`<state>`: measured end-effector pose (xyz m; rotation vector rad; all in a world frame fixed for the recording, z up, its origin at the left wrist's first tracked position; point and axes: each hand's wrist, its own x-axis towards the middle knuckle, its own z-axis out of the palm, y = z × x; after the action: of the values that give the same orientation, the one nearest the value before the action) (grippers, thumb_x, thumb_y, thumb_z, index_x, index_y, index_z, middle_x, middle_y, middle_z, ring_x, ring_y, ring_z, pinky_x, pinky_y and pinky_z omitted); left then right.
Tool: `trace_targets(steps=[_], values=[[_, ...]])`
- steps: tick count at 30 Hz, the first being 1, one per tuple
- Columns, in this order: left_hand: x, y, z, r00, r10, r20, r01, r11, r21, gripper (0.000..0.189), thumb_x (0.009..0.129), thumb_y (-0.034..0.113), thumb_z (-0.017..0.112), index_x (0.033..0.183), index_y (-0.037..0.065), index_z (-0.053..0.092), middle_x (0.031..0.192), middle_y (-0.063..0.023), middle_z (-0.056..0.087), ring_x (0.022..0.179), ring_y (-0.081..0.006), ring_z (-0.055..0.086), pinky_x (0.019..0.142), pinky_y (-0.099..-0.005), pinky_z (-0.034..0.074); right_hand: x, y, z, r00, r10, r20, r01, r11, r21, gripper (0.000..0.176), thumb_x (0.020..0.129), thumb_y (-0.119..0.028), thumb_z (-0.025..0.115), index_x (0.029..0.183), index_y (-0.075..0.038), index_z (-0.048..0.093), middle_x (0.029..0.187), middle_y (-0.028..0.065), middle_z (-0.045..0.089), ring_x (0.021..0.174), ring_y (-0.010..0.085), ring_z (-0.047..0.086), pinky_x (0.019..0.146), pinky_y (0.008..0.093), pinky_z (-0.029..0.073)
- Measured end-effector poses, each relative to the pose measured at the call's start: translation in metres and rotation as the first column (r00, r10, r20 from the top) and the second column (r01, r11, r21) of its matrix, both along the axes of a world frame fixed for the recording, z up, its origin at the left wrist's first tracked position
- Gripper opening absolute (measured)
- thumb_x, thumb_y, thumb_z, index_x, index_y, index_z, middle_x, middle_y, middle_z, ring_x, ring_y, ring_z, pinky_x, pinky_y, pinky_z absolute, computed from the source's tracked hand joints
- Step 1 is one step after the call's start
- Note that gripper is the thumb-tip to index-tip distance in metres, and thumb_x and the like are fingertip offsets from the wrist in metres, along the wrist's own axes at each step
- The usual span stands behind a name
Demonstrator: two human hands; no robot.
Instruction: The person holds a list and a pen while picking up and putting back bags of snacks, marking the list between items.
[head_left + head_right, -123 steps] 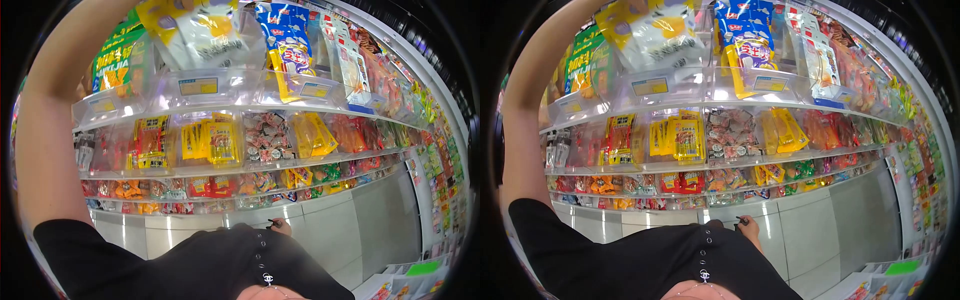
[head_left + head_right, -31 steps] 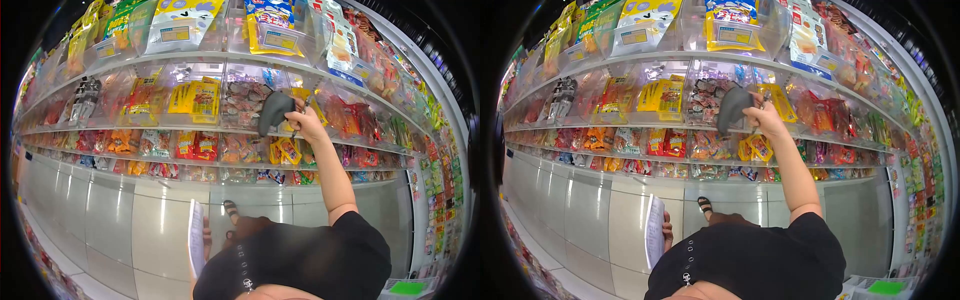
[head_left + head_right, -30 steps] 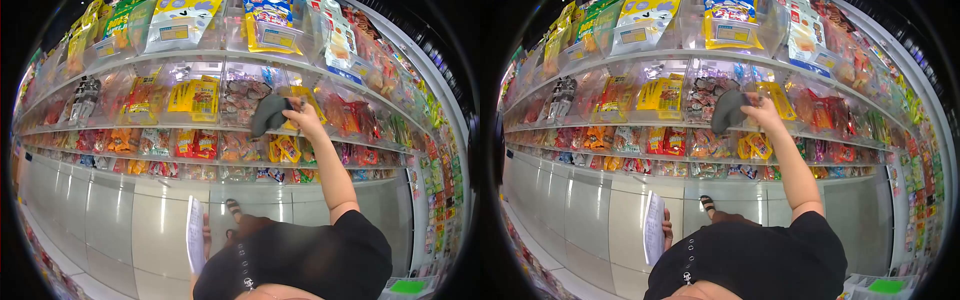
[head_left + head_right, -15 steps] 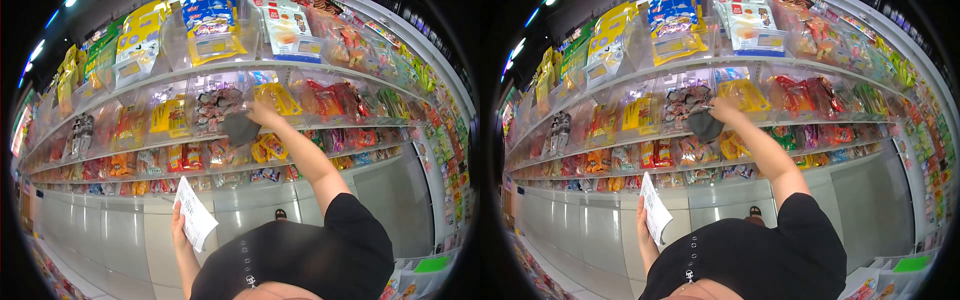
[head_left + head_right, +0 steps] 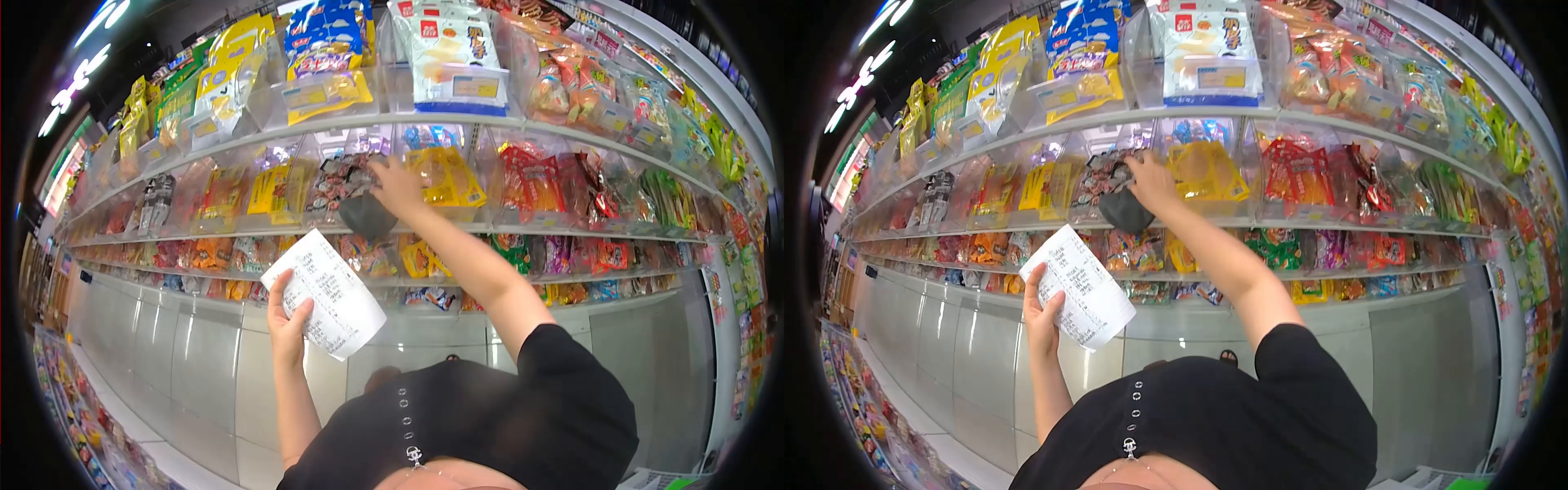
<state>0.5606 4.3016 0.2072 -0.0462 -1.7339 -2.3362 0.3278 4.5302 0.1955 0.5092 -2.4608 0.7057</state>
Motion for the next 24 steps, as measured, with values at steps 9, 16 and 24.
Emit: trace_targets(steps=[9, 16, 24], values=[[-0.044, 0.071, 0.008, 1.0, -0.008, 0.027, 0.009, 1.0, -0.012, 0.05, 0.075, -0.004, 0.063, 0.124, 0.003, 0.05, 0.12, -0.0111, 0.054, 0.109, -0.0193, 0.053, 0.093, -0.0322, 0.044, -0.002, 0.033, -0.016, 0.967, 0.24, -0.087, -0.229, 0.966, 0.117, 0.01, 0.071, -0.014, 0.066, 0.08, -0.01, 0.066, 0.09, 0.0111, 0.052, 0.076, 0.0287, 0.061, 0.062, 0.0411, 0.049], [-0.054, 0.097, 0.003, 0.997, 0.064, 0.036, -0.063, 0.997, -0.051, 0.048, 0.074, -0.005, 0.063, 0.121, 0.002, 0.053, 0.118, -0.0102, 0.055, 0.107, -0.0174, 0.054, 0.092, -0.0307, 0.044, -0.008, 0.015, -0.012, 0.963, 0.271, 0.004, -0.264, 0.935, 0.236, 0.007, 0.07, -0.009, 0.06, 0.071, -0.005, 0.066, 0.085, 0.0168, 0.055, 0.074, 0.0311, 0.063, 0.065, 0.0397, 0.052], [-0.083, 0.09, 0.016, 0.998, -0.013, -0.064, -0.002, 0.972, -0.234, 0.063, 0.069, 0.001, 0.065, 0.13, 0.002, 0.045, 0.124, -0.0131, 0.052, 0.114, -0.0217, 0.05, 0.098, -0.0336, 0.038, 0.079, 0.084, 0.024, 0.808, 0.477, 0.346, -0.212, 0.783, -0.585, 0.029, 0.085, -0.025, 0.063, 0.102, -0.001, 0.065, 0.09, 0.011, 0.066, 0.079, 0.02, 0.062, 0.07, 0.0313, 0.05]])
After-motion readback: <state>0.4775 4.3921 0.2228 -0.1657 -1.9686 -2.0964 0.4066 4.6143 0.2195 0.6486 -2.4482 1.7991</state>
